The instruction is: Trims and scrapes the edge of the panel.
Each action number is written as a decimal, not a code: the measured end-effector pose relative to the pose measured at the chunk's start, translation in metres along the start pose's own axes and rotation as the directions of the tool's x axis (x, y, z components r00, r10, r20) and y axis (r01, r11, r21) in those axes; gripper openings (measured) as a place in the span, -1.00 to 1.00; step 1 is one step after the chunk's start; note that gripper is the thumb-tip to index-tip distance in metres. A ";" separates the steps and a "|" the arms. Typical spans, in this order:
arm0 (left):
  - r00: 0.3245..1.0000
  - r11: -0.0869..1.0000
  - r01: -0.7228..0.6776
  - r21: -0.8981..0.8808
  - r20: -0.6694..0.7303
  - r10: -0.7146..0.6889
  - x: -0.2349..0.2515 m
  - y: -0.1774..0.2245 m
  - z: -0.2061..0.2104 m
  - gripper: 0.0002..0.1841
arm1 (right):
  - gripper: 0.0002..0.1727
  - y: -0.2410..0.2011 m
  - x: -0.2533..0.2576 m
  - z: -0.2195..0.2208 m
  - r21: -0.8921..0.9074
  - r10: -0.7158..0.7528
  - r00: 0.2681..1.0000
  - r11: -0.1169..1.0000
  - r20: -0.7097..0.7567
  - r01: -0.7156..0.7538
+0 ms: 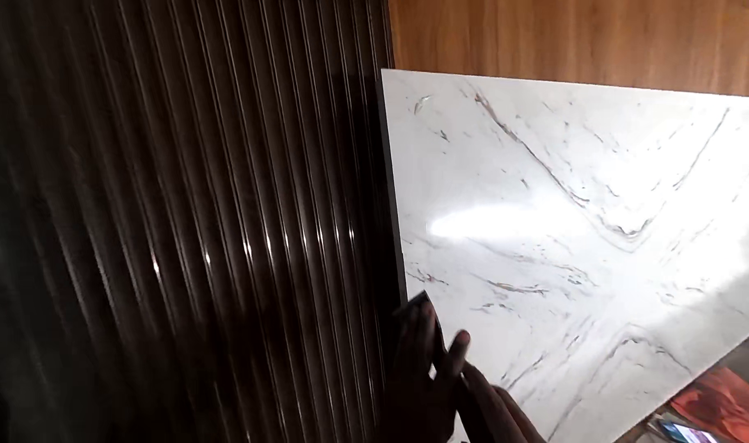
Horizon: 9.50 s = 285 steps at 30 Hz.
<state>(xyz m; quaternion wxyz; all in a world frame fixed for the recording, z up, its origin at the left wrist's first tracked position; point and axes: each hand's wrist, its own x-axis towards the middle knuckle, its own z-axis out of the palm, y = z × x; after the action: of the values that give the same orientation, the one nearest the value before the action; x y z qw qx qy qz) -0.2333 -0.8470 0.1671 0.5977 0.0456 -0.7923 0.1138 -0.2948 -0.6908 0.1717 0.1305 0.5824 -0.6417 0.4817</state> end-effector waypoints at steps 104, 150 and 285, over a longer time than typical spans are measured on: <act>0.890 0.659 -0.145 -0.738 -0.388 -0.239 0.092 -0.094 0.059 -0.34 | -0.62 -0.056 0.091 0.045 -0.716 -0.271 0.843 0.675 -0.465 -0.178; 0.835 0.798 -0.202 -0.568 -0.526 -0.163 0.159 -0.101 0.054 -0.29 | -0.62 -0.076 0.134 0.020 -0.749 -0.301 0.836 0.638 -0.459 -0.181; 0.939 0.913 0.009 -0.409 -0.309 -0.147 0.282 -0.090 -0.016 -0.45 | -0.65 -0.155 0.235 -0.075 -0.777 -0.183 0.930 0.613 -0.319 -0.145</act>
<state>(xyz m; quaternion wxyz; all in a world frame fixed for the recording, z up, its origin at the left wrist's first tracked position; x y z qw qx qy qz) -0.2790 -0.9125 0.4522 0.7237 -0.0657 -0.6835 -0.0693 -0.2561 -0.7570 0.4525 0.4959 0.3713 -0.7447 0.2483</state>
